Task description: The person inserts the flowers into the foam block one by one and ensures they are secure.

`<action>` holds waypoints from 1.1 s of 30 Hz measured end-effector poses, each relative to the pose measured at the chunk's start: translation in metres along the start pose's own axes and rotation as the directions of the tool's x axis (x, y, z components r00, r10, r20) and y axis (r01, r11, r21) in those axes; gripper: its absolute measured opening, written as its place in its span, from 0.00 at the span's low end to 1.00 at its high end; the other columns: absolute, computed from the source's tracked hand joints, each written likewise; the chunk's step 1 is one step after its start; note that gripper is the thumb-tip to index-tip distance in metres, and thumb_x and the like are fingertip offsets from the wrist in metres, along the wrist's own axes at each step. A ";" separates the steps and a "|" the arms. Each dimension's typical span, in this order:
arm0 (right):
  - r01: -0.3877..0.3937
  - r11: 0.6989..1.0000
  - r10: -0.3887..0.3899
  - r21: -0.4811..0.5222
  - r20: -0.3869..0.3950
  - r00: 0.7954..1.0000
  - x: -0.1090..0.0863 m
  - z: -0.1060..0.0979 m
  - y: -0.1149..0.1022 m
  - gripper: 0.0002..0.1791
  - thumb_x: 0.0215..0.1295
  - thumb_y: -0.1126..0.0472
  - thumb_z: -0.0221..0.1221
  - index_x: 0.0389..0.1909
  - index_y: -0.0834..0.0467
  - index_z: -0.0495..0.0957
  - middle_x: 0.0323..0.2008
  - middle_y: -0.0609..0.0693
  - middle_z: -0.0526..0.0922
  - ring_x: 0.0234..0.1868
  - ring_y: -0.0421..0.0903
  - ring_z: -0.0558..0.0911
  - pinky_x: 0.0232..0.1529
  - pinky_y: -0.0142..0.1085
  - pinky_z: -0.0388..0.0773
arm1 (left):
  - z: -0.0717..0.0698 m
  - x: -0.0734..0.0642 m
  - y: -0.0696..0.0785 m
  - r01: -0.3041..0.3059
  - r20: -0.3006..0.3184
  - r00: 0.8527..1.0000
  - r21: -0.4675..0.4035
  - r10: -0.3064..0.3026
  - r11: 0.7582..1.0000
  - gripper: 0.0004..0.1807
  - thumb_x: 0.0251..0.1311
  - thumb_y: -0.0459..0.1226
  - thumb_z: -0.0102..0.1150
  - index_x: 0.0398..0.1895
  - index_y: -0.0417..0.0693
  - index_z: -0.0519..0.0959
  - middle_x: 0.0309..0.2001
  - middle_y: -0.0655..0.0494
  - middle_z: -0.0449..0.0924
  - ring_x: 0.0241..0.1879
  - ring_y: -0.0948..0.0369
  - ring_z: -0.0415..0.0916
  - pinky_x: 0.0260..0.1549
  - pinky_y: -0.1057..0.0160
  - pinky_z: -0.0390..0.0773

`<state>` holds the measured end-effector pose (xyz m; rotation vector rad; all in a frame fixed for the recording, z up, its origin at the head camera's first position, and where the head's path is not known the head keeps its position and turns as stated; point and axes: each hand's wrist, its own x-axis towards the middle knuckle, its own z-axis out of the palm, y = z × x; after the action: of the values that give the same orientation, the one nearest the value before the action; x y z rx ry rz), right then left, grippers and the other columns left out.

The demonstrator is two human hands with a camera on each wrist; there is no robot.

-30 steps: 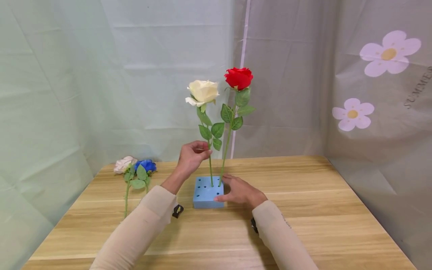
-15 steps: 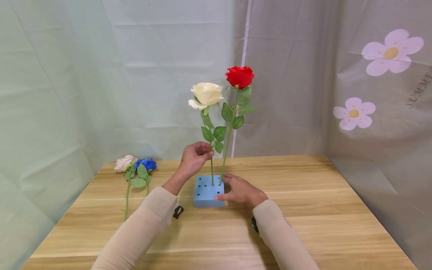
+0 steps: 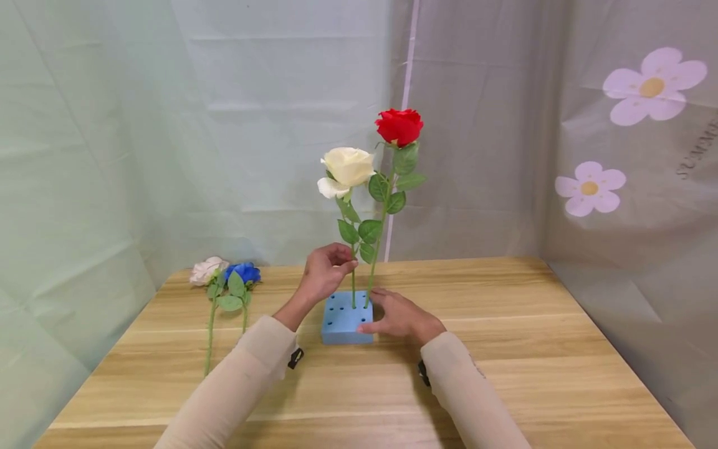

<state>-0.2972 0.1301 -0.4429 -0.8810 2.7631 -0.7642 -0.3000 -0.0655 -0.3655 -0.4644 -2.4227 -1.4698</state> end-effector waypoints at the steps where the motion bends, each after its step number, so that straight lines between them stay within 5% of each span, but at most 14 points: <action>1: 0.000 1.000 0.000 0.002 0.000 1.000 0.000 0.000 0.000 0.50 0.60 0.35 0.66 0.71 0.67 0.65 0.72 0.63 0.62 0.73 0.59 0.60 0.72 0.52 0.59 | 0.000 0.000 0.000 -0.004 0.000 1.000 0.005 0.004 1.000 0.07 0.62 0.31 0.66 0.42 0.39 0.83 0.37 0.50 0.84 0.40 0.54 0.83 0.37 0.60 0.84; 21: 0.002 1.000 -0.002 0.001 0.002 1.000 -0.002 0.001 -0.001 0.50 0.60 0.36 0.65 0.71 0.67 0.65 0.72 0.64 0.62 0.73 0.59 0.61 0.72 0.53 0.60 | 0.000 -0.002 0.001 0.042 -0.007 0.999 0.012 -0.042 0.999 0.08 0.63 0.33 0.67 0.43 0.39 0.83 0.37 0.50 0.84 0.39 0.55 0.82 0.38 0.59 0.84; 33: 0.009 1.000 -0.009 -0.007 -0.005 1.000 0.000 0.000 0.001 0.50 0.60 0.35 0.65 0.71 0.66 0.65 0.72 0.63 0.63 0.73 0.59 0.61 0.72 0.52 0.60 | 0.005 0.000 0.000 0.016 -0.049 0.999 0.015 -0.015 1.000 0.06 0.61 0.32 0.69 0.39 0.38 0.84 0.34 0.50 0.85 0.36 0.56 0.82 0.37 0.61 0.84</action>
<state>-0.2974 0.1305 -0.4435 -0.8952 2.7696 -0.7593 -0.3001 -0.0614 -0.3676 -0.4026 -2.4026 -1.4507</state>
